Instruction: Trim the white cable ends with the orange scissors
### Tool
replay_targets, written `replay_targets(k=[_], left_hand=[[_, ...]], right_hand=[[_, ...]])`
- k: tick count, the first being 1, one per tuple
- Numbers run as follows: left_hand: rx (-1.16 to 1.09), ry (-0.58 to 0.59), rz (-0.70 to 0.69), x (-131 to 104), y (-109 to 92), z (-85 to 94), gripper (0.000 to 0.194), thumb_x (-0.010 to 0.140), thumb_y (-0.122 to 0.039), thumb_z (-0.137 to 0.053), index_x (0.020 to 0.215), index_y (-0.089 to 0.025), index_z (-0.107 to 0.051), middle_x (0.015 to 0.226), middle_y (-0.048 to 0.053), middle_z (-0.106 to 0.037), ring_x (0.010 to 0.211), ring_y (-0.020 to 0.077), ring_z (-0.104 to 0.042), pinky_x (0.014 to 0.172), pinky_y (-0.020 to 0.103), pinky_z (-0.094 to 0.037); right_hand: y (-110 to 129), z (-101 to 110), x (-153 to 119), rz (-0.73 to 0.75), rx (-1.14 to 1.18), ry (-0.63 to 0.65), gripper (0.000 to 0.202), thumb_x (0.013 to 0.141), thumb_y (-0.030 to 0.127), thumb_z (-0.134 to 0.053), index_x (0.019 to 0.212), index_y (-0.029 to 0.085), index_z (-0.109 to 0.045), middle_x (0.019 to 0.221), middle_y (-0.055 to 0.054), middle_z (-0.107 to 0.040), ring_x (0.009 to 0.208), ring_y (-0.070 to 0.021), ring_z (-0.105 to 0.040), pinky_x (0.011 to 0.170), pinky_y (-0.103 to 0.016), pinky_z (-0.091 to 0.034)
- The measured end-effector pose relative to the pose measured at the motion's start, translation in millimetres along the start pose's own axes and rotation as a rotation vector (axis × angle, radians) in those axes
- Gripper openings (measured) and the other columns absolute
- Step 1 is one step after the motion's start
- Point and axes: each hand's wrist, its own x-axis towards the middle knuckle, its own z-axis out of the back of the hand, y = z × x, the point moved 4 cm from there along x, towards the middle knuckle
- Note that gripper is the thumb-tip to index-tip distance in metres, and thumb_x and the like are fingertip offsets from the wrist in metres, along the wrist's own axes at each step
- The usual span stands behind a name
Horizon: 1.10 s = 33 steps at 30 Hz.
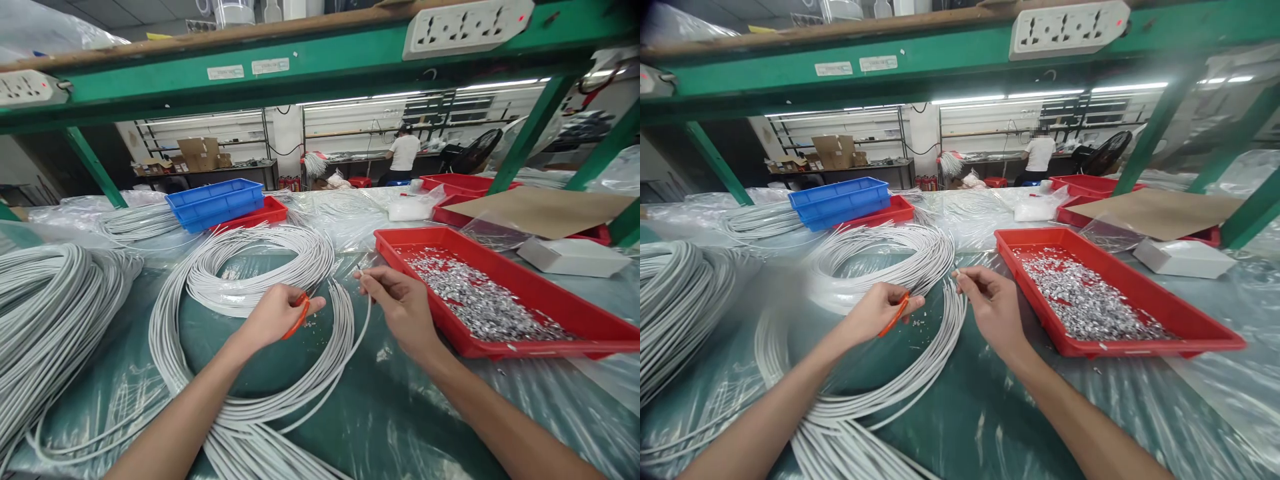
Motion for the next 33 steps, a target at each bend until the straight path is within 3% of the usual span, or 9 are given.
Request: replay_targets(k=[6,10,14,23,33], left_hand=[[-0.262,-0.125,-0.096,-3.0,-14.0,-0.6,0.028,0.081,-0.039,-0.064,0.077,-0.011,-0.059,0.066,0.0,-0.057,0.057,0.0085,-0.047,0.054,0.02,-0.037],[-0.413,-0.11,-0.112,-5.4,-18.2,-2.9,0.024,0.079,-0.031,-0.066,0.089,-0.01,-0.064,0.07,0.002,-0.062,0.056,0.0087,-0.051,0.055,0.019,-0.042],[-0.468,-0.048,-0.122,-6.7,-20.8,-6.2,0.022,0.079,-0.028,-0.067,0.089,-0.009,-0.064,0.067,0.002,-0.061,0.055,0.0082,-0.051,0.051,0.018,-0.04],[-0.502,-0.066,-0.095,-6.3,-18.8,-9.5,0.022,0.075,-0.028,-0.071,0.081,-0.009,-0.061,0.06,0.001,-0.055,0.052,0.0075,-0.049,0.049,0.017,-0.039],[-0.59,-0.068,-0.046,-6.8,-25.2,-10.0,0.025,0.069,-0.028,-0.073,0.079,-0.009,-0.06,0.061,0.001,-0.059,0.048,0.0077,-0.05,0.047,0.018,-0.04]], right_hand=[[-14.7,-26.3,-9.1,-0.144,0.131,0.271,0.023,0.088,0.034,-0.057,0.083,0.013,-0.064,0.059,0.0,-0.052,0.056,-0.0105,-0.047,0.055,-0.024,-0.037],[-14.5,-32.3,-13.3,-0.172,0.165,0.296,0.023,0.088,0.034,-0.057,0.081,0.013,-0.063,0.058,0.001,-0.051,0.054,-0.01,-0.045,0.053,-0.024,-0.036],[-13.3,-32.7,-13.6,-0.179,0.149,0.325,0.026,0.088,0.036,-0.057,0.079,0.013,-0.063,0.057,0.0,-0.052,0.055,-0.0105,-0.047,0.054,-0.024,-0.036],[-11.6,-33.4,-18.7,-0.178,0.128,0.333,0.025,0.088,0.034,-0.059,0.076,0.012,-0.064,0.062,-0.002,-0.059,0.059,-0.0118,-0.054,0.058,-0.024,-0.041],[-4.2,-31.4,-22.6,-0.085,-0.025,0.185,0.018,0.087,0.027,-0.06,0.074,0.014,-0.064,0.066,-0.003,-0.064,0.062,-0.0149,-0.057,0.062,-0.027,-0.044]])
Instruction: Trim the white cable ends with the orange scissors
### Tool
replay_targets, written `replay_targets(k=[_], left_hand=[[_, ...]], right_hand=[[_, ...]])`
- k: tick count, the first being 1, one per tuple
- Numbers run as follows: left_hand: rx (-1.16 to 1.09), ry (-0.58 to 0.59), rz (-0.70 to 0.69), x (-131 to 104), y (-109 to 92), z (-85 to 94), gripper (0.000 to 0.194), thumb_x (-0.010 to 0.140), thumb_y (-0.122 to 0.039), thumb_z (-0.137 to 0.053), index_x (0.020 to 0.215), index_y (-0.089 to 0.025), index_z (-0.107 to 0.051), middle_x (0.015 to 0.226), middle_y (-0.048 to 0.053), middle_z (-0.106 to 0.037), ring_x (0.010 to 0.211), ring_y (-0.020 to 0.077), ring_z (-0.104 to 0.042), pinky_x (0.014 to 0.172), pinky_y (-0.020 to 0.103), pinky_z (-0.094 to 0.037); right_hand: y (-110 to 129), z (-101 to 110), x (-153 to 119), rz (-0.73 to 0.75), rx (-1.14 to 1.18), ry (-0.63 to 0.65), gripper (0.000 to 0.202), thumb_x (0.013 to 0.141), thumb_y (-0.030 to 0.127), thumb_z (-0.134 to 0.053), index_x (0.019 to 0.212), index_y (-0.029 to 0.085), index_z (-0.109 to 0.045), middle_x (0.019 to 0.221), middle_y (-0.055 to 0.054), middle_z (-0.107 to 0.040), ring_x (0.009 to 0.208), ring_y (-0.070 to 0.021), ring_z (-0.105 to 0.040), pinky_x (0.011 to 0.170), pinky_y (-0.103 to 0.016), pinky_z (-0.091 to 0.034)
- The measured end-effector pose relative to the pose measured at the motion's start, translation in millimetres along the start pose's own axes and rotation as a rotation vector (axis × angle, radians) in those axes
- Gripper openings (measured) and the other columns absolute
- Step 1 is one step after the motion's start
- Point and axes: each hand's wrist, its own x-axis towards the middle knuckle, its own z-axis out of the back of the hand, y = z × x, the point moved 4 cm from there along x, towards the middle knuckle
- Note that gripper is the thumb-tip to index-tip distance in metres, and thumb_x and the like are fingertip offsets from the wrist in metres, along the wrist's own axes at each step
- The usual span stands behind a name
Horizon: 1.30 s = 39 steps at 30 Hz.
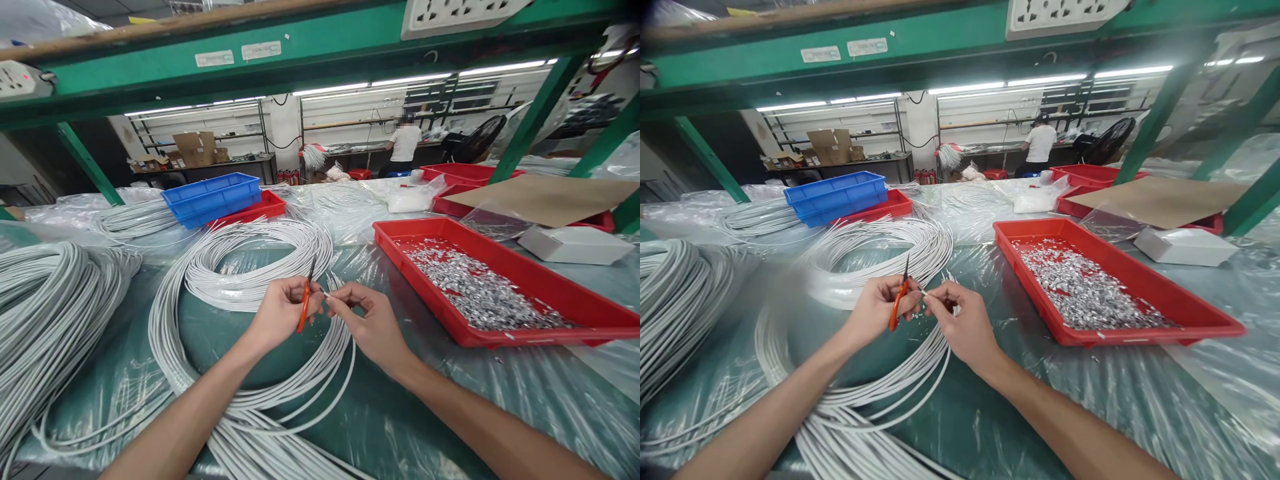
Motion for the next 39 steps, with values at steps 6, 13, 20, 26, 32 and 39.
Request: replay_targets(k=[6,13,20,26,32,39], left_hand=[[0.014,0.006,0.044,0.8,1.6,1.3,0.012,0.067,-0.013,-0.065,0.076,-0.01,-0.058,0.055,-0.002,-0.055,0.045,0.0061,-0.047,0.044,0.016,-0.035],[-0.018,0.016,0.065,-0.6,-0.9,0.9,0.007,0.066,-0.008,-0.059,0.071,-0.011,-0.055,0.053,-0.004,-0.05,0.045,0.0045,-0.043,0.043,0.016,-0.032],[-0.076,0.027,0.06,-0.6,1.0,1.4,0.017,0.068,-0.019,-0.07,0.072,-0.012,-0.055,0.051,-0.005,-0.049,0.044,0.0043,-0.042,0.044,0.016,-0.031],[-0.094,0.02,0.067,-1.2,-2.0,0.0,0.021,0.066,-0.023,-0.073,0.07,-0.012,-0.054,0.05,-0.005,-0.047,0.044,0.0041,-0.04,0.045,0.017,-0.031],[-0.073,0.02,0.047,0.3,-2.4,-1.0,0.017,0.068,-0.021,-0.068,0.07,-0.012,-0.054,0.052,-0.004,-0.048,0.045,0.0042,-0.04,0.044,0.017,-0.03],[-0.064,0.031,0.019,-0.7,-1.7,0.0,0.023,0.071,-0.028,-0.07,0.068,-0.012,-0.055,0.054,-0.003,-0.05,0.047,0.0047,-0.042,0.046,0.017,-0.032]], right_hand=[[1.8,0.8,-3.3,0.09,-0.181,-0.023,0.018,0.088,0.023,-0.057,0.073,0.017,-0.063,0.067,-0.002,-0.063,0.063,-0.0144,-0.054,0.063,-0.028,-0.041],[10.4,2.4,-5.1,0.206,-0.308,-0.054,0.013,0.088,0.018,-0.058,0.08,0.018,-0.068,0.069,-0.002,-0.063,0.067,-0.0156,-0.054,0.064,-0.028,-0.043],[9.6,2.2,-4.6,0.166,-0.235,-0.017,0.014,0.088,0.02,-0.058,0.078,0.018,-0.068,0.071,-0.002,-0.065,0.068,-0.0163,-0.057,0.066,-0.029,-0.043],[4.1,0.2,-2.5,0.091,-0.107,0.043,0.02,0.091,0.024,-0.056,0.074,0.017,-0.063,0.07,-0.002,-0.065,0.067,-0.0144,-0.059,0.068,-0.028,-0.043],[0.5,-1.0,-1.8,0.066,-0.064,0.07,0.022,0.093,0.028,-0.055,0.075,0.016,-0.063,0.071,-0.001,-0.065,0.069,-0.0137,-0.059,0.069,-0.027,-0.042],[-0.6,-0.9,-2.5,0.015,-0.055,0.09,0.027,0.094,0.033,-0.054,0.076,0.016,-0.064,0.072,-0.003,-0.066,0.069,-0.0151,-0.059,0.068,-0.028,-0.042]])
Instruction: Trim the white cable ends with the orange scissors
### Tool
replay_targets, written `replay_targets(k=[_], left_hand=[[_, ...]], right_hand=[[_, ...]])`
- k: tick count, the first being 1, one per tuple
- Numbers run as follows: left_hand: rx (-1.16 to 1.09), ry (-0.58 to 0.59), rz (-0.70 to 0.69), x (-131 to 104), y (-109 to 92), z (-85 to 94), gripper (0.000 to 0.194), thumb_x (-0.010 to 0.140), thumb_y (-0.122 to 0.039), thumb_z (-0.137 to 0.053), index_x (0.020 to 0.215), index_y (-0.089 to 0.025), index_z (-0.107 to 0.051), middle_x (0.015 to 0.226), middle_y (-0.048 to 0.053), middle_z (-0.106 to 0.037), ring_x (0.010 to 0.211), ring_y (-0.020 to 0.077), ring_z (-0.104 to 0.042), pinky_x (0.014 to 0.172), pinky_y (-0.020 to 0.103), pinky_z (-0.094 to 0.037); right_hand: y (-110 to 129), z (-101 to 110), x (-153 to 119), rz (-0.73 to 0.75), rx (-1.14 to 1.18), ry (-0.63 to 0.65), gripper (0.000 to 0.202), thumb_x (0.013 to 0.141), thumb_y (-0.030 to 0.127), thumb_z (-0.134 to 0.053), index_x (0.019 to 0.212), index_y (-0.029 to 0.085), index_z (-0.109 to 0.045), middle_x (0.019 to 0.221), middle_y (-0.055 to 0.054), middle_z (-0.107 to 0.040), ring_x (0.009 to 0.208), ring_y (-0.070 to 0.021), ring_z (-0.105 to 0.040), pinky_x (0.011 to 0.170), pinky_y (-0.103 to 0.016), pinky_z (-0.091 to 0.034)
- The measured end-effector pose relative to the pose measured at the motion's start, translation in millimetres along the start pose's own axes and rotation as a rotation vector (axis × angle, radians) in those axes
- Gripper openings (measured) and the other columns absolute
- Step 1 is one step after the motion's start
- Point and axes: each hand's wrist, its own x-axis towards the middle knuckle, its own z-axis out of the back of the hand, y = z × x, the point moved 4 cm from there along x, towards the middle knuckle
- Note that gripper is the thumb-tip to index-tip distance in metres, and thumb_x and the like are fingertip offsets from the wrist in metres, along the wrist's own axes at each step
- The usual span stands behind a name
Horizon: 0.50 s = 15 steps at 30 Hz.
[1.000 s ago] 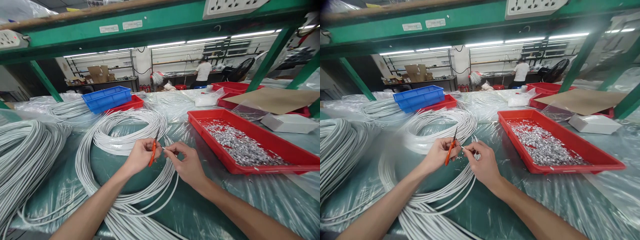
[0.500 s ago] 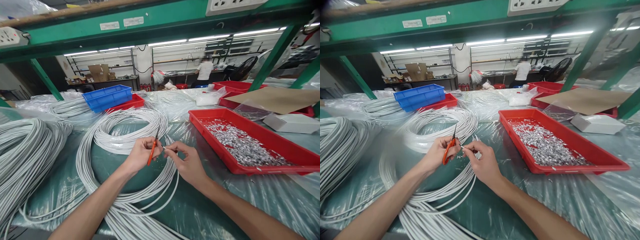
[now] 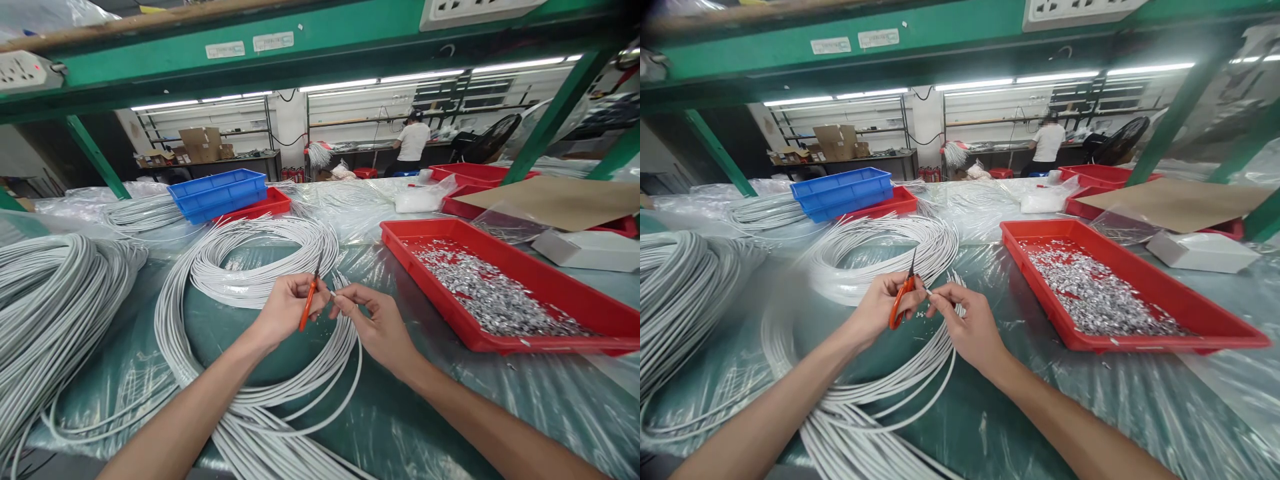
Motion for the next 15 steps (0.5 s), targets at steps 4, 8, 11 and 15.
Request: replay_targets(k=[4,8,11,15], left_hand=[[-0.009,-0.031,0.03,-0.6,-1.8,-0.9,0.026,0.069,-0.03,-0.073,0.069,-0.011,-0.056,0.053,-0.003,-0.05,0.046,0.0057,-0.044,0.046,0.018,-0.034],[-0.032,-0.046,0.054,0.0,-3.8,-2.4,0.026,0.066,-0.029,-0.075,0.072,-0.011,-0.057,0.054,-0.002,-0.053,0.045,0.0062,-0.045,0.045,0.018,-0.034],[-0.024,-0.037,0.036,-0.2,-3.9,-2.3,0.025,0.068,-0.028,-0.074,0.07,-0.01,-0.057,0.053,-0.002,-0.053,0.045,0.0059,-0.045,0.045,0.017,-0.034],[0.015,-0.036,0.014,-1.2,-2.7,-1.4,0.027,0.071,-0.028,-0.072,0.064,-0.011,-0.053,0.05,-0.002,-0.049,0.043,0.0052,-0.043,0.043,0.017,-0.032]], right_hand=[[1.4,0.4,0.7,-0.007,0.023,-0.007,0.025,0.092,0.033,-0.056,0.077,0.015,-0.065,0.072,-0.003,-0.066,0.069,-0.0154,-0.059,0.069,-0.028,-0.043],[3.5,1.2,1.7,0.002,0.049,-0.036,0.02,0.09,0.029,-0.059,0.076,0.015,-0.065,0.072,-0.003,-0.066,0.068,-0.0146,-0.06,0.068,-0.027,-0.043],[3.8,2.0,2.5,0.002,0.067,-0.052,0.019,0.089,0.027,-0.06,0.074,0.015,-0.064,0.07,-0.002,-0.065,0.068,-0.0141,-0.059,0.067,-0.026,-0.043],[2.4,2.9,2.7,0.0,0.072,-0.06,0.019,0.088,0.028,-0.061,0.074,0.015,-0.064,0.07,-0.002,-0.066,0.068,-0.0141,-0.06,0.067,-0.026,-0.044]])
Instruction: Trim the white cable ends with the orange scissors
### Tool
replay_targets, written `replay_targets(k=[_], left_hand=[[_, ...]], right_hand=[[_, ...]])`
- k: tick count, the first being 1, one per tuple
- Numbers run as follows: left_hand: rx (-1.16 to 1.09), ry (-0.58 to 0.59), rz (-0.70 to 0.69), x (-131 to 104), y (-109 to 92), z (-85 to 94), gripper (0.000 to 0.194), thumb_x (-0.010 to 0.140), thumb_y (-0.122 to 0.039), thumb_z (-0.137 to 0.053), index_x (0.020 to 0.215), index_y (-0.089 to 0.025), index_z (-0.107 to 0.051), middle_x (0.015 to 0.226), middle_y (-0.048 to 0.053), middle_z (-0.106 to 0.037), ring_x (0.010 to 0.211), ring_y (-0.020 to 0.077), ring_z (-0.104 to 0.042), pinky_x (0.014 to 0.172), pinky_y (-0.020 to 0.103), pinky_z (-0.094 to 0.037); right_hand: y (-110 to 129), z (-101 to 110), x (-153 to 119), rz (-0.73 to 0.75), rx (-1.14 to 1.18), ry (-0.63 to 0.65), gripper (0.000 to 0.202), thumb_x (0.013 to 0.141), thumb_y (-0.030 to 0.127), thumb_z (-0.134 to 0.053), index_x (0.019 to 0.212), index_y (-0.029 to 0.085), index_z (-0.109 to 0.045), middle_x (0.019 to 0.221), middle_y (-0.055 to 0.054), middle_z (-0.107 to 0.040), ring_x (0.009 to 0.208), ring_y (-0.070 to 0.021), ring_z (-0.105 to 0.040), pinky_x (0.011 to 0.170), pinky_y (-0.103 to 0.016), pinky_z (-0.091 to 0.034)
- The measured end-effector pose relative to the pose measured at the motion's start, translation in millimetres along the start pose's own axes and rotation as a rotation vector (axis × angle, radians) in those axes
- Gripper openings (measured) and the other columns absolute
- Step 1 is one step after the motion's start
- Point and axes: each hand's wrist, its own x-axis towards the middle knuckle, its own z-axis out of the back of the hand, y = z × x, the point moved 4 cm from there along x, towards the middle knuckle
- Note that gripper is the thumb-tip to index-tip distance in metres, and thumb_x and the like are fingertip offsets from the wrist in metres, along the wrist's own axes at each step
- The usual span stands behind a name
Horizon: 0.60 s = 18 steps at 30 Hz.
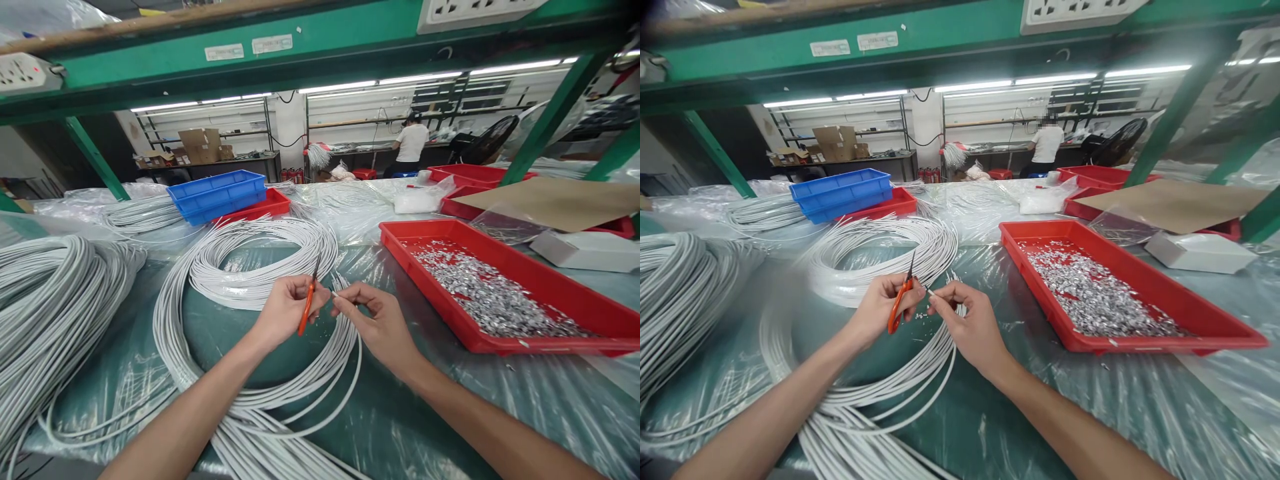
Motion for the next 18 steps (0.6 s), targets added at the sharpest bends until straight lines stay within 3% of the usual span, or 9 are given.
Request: replay_targets(k=[12,18], left_hand=[[-0.004,0.036,-0.024,2.5,3.6,0.6,0.019,0.072,-0.025,-0.072,0.074,-0.009,-0.06,0.06,0.001,-0.058,0.048,0.0059,-0.046,0.045,0.017,-0.035],[0.015,0.004,-0.008,1.9,6.7,0.7,0.02,0.071,-0.024,-0.072,0.076,-0.008,-0.062,0.06,0.001,-0.057,0.048,0.0061,-0.046,0.045,0.017,-0.034]], right_hand=[[-1.8,-1.0,-0.7,-0.017,0.004,0.006,0.019,0.087,0.028,-0.062,0.074,0.015,-0.064,0.069,-0.003,-0.066,0.067,-0.0145,-0.061,0.067,-0.026,-0.044],[-3.9,0.6,-3.0,0.001,-0.105,-0.064,0.019,0.087,0.027,-0.062,0.072,0.016,-0.066,0.069,-0.002,-0.065,0.066,-0.0142,-0.056,0.064,-0.027,-0.042]])
